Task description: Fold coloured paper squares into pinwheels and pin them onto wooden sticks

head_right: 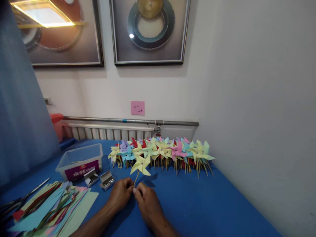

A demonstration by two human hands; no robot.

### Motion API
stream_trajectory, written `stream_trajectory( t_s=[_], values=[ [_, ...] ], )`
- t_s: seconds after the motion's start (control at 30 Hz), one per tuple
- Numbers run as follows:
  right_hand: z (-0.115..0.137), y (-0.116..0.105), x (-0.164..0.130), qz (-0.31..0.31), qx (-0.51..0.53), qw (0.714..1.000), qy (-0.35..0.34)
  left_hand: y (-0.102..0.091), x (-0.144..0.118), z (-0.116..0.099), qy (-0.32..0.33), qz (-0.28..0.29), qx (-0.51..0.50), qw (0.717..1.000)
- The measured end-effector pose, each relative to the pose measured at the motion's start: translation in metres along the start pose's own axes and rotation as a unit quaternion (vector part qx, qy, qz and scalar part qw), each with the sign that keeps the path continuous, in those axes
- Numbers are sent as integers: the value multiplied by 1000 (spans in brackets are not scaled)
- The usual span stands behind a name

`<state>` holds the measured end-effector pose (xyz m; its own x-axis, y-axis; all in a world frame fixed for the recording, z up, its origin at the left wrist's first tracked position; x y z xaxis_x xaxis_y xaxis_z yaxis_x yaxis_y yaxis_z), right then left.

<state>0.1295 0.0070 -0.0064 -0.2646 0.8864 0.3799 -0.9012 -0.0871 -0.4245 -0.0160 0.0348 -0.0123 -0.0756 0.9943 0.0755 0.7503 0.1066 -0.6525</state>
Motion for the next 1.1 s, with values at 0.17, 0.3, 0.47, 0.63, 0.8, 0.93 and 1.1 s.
stream_trajectory(
  t_s=[0.17,0.3,0.47,0.63,0.8,0.93,1.1],
  values=[
    [0,0,0,0,-70,998,11,1,-1,-1,2,-3,-8,1000],
    [-6,-5,2,-33,-85,995,32,7,-5,-4,15,5,-43,999],
    [-9,-8,3,-57,-77,994,45,17,-9,-6,19,12,-75,997],
    [-11,-8,4,-65,-56,995,50,19,-11,-9,11,13,-81,997],
    [-13,-7,4,-60,-44,996,58,20,-10,-9,9,19,-92,996],
    [-15,-6,5,-61,-53,995,55,17,-6,-4,6,5,-87,996],
    [-18,-3,7,-62,-86,993,47,1,9,3,-24,-49,-21,998]
  ],
)
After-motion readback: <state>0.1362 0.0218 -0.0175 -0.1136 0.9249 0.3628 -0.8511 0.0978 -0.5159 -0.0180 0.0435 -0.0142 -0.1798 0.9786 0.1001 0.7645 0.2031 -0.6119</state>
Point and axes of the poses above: each hand's wrist, its own x-axis towards the middle knuckle, its own y-axis out of the palm, z = x × y, the point moved 3 cm from there along x, towards the middle knuckle, and after that the axes turned 6 degrees about -y, right-handed, at the moved point
